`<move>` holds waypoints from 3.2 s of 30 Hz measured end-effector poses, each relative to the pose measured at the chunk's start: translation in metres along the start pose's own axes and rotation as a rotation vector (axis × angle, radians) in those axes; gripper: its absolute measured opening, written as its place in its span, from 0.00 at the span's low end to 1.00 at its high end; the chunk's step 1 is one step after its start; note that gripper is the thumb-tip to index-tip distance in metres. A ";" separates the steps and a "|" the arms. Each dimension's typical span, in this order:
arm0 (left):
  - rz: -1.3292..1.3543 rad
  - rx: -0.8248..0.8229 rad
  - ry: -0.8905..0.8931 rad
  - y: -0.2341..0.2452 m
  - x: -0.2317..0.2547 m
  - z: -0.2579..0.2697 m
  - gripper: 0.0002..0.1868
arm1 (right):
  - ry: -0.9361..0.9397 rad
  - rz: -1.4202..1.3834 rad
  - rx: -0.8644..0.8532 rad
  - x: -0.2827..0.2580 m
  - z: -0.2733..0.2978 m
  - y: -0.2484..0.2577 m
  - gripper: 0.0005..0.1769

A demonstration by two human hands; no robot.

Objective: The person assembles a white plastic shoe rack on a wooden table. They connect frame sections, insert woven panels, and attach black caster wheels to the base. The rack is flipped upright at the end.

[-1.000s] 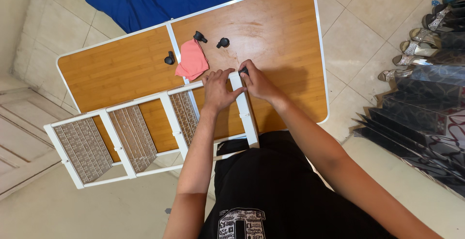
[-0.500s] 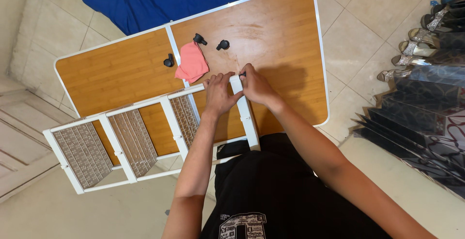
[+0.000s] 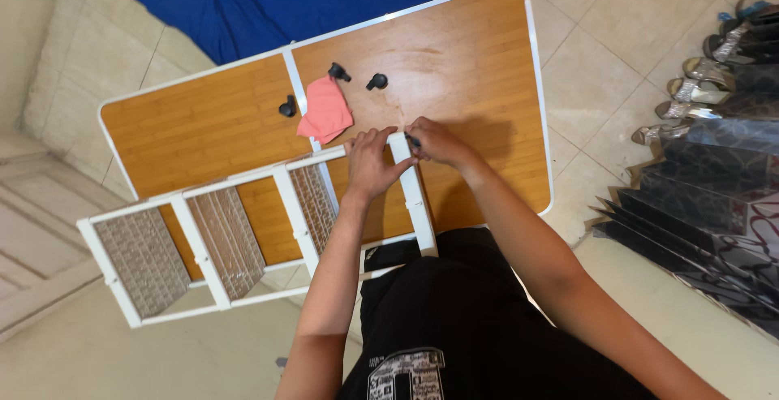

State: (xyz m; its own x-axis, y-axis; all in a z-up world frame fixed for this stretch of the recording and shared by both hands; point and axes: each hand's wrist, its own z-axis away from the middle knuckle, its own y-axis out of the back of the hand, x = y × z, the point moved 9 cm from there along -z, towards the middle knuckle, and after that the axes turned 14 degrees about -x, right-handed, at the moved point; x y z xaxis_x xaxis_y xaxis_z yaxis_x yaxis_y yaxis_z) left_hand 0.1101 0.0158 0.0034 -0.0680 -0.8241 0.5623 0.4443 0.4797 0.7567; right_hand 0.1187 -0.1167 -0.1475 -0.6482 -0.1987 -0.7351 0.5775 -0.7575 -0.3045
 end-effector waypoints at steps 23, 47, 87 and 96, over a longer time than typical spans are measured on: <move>-0.043 -0.096 -0.038 -0.016 -0.005 -0.004 0.43 | 0.324 0.676 0.325 -0.054 0.024 -0.010 0.18; 0.014 -0.079 -0.012 -0.006 0.000 0.000 0.41 | 0.352 -0.201 0.006 -0.002 0.043 0.003 0.21; -0.022 -0.061 -0.014 -0.018 -0.002 0.000 0.57 | 0.278 -0.650 -0.224 -0.004 -0.053 -0.003 0.29; -0.028 -0.099 -0.020 -0.029 -0.008 0.000 0.64 | 0.238 -0.384 -0.258 -0.001 -0.043 -0.013 0.41</move>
State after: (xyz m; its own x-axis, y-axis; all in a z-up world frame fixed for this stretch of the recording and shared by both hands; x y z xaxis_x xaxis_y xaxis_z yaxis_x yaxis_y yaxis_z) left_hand 0.0977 0.0087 -0.0228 -0.0991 -0.8301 0.5487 0.5281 0.4235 0.7361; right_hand 0.1339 -0.0799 -0.1689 -0.7241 0.2328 -0.6492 0.4431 -0.5643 -0.6966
